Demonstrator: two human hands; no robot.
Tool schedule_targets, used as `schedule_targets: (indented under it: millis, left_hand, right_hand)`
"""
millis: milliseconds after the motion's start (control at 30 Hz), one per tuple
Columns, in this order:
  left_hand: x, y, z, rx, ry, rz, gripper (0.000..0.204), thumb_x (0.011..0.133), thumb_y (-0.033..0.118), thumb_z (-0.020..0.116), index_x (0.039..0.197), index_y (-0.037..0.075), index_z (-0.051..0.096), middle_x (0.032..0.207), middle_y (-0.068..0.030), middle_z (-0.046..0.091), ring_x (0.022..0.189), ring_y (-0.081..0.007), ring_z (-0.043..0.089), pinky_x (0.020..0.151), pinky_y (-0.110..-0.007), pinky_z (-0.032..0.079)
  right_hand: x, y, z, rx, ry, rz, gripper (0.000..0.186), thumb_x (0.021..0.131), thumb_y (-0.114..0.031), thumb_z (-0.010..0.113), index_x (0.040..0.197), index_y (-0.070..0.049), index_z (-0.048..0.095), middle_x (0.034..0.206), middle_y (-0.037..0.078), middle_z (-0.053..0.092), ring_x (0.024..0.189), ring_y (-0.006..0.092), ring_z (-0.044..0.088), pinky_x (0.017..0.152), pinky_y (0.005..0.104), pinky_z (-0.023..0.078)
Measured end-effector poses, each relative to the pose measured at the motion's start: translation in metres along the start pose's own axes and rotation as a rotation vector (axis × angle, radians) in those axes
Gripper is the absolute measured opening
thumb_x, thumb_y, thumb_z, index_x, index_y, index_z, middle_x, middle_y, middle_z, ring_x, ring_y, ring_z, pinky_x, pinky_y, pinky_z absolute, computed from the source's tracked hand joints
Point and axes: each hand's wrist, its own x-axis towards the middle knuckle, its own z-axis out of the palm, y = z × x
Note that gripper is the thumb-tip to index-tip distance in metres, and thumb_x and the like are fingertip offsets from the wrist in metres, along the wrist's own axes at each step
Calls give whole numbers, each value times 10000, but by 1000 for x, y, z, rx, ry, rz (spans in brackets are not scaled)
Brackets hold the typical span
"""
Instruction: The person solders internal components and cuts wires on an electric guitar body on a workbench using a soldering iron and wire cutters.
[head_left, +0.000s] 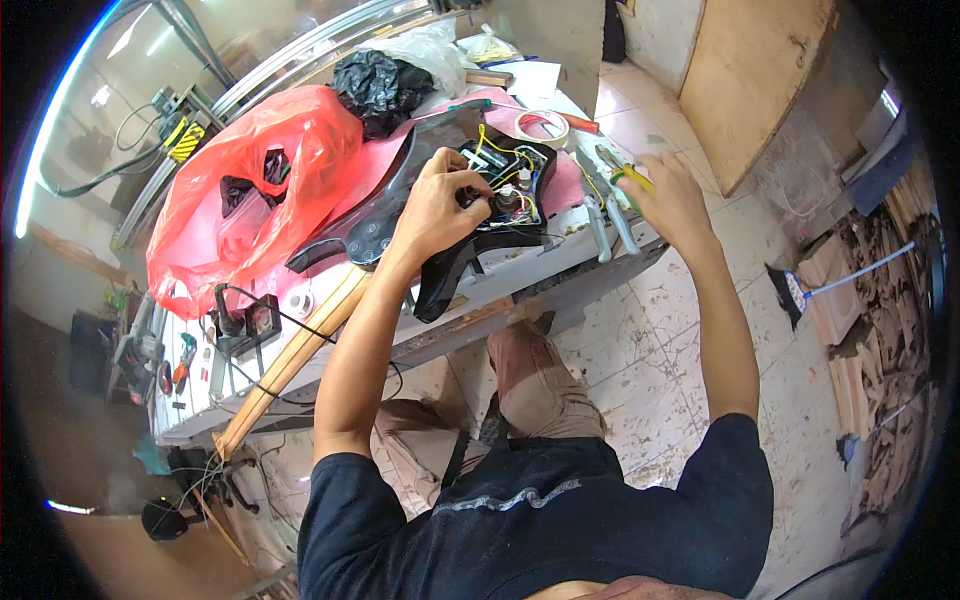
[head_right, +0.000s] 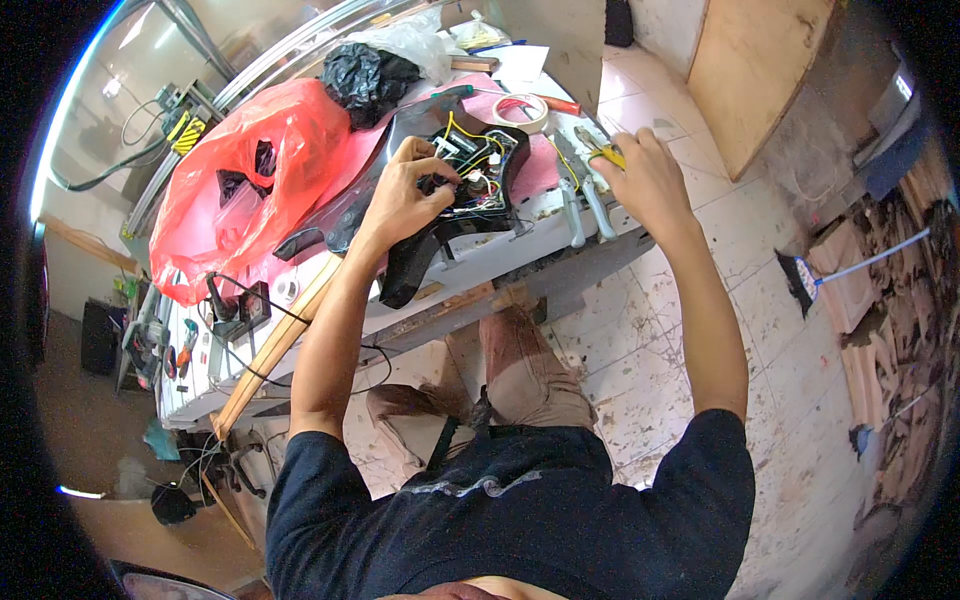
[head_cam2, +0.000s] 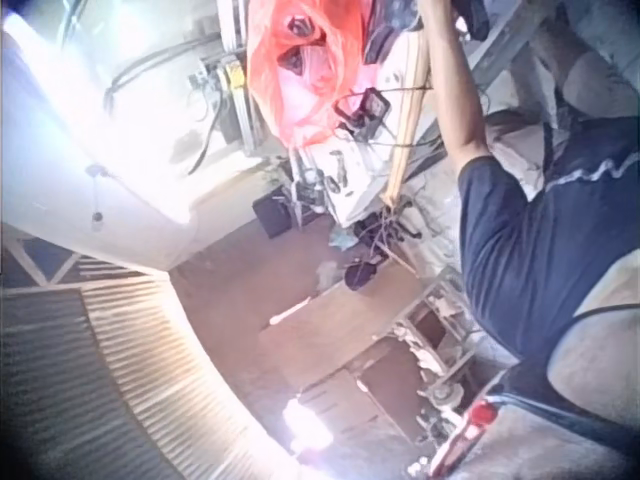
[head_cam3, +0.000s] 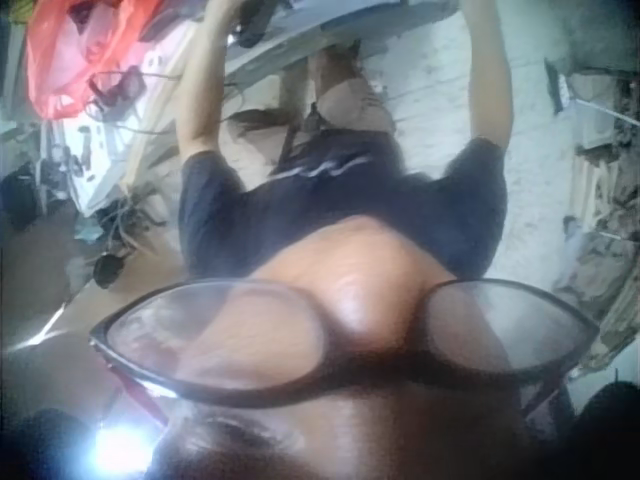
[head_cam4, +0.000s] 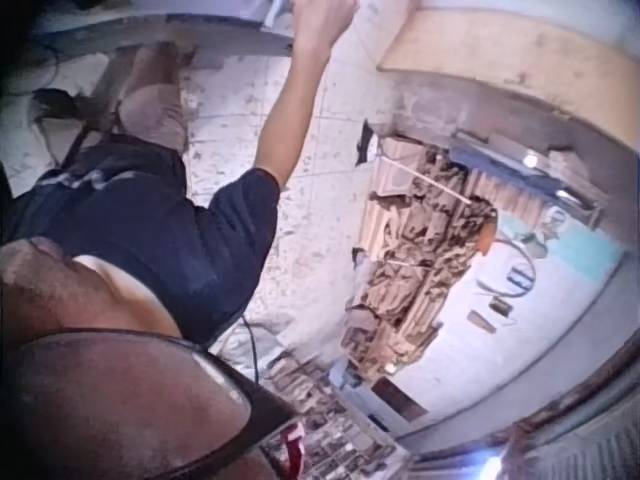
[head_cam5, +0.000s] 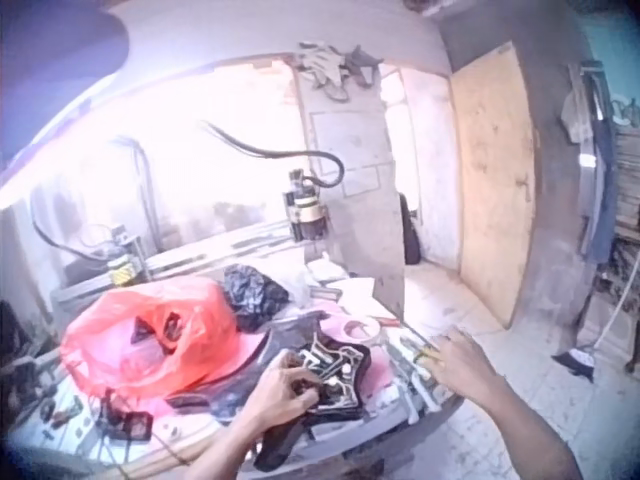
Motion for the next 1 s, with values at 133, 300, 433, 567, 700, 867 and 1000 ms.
schedule_targets:
  millis: [133,300,433,567,700,867,1000]
  left_hand:
    - [2,1,1,-111,9,-51,261,734,173,712,953,36,751,1076,-171,595,1062,-338,609,943,-407,487]
    - [1,-4,4,-115,46,-42,271,747,173,712,974,31,752,1077,-171,605,1039,-332,620,927,-394,492]
    - [0,-9,4,-145,53,-38,294,757,176,731,1014,39,766,1087,-176,617,1036,-331,631,927,-391,501]
    - [1,-13,3,-174,65,-26,320,750,177,750,1039,43,771,1087,-172,631,1037,-330,636,932,-398,504]
    - [2,-13,1,-191,52,-22,337,748,177,759,1061,55,777,1102,-175,642,1035,-331,642,926,-400,511]
    - [2,-12,-3,-194,33,-49,357,738,177,771,1075,61,781,1102,-172,652,1037,-334,651,929,-405,513]
    - [3,-12,-3,-210,53,-30,360,728,176,775,1067,57,783,1086,-172,660,1026,-335,658,933,-403,515]
  right_hand:
    - [-28,-38,-4,47,-206,11,655,834,-512,775,1193,17,628,1179,256,644,1002,465,669,882,505,534]
    - [-29,-39,20,-84,-273,101,724,817,-450,787,1329,-18,511,1200,325,634,1114,459,634,962,508,509]
    - [-24,-36,25,-26,-280,118,727,826,-431,758,1365,-12,508,1207,323,639,1125,470,632,958,528,509]
    - [-24,-45,13,-69,-294,65,745,826,-464,751,1386,-27,524,1203,287,662,1135,433,639,963,508,508]
    - [-16,-58,1,-91,-197,59,491,870,-386,736,1217,-46,666,1114,217,698,1078,384,664,912,486,512]
    - [11,-99,0,218,-6,-81,244,899,-247,715,1033,-44,737,989,164,694,958,352,670,856,467,512]
    - [26,-124,19,296,38,-313,155,869,-168,721,958,-42,738,951,142,658,948,338,646,871,452,505]
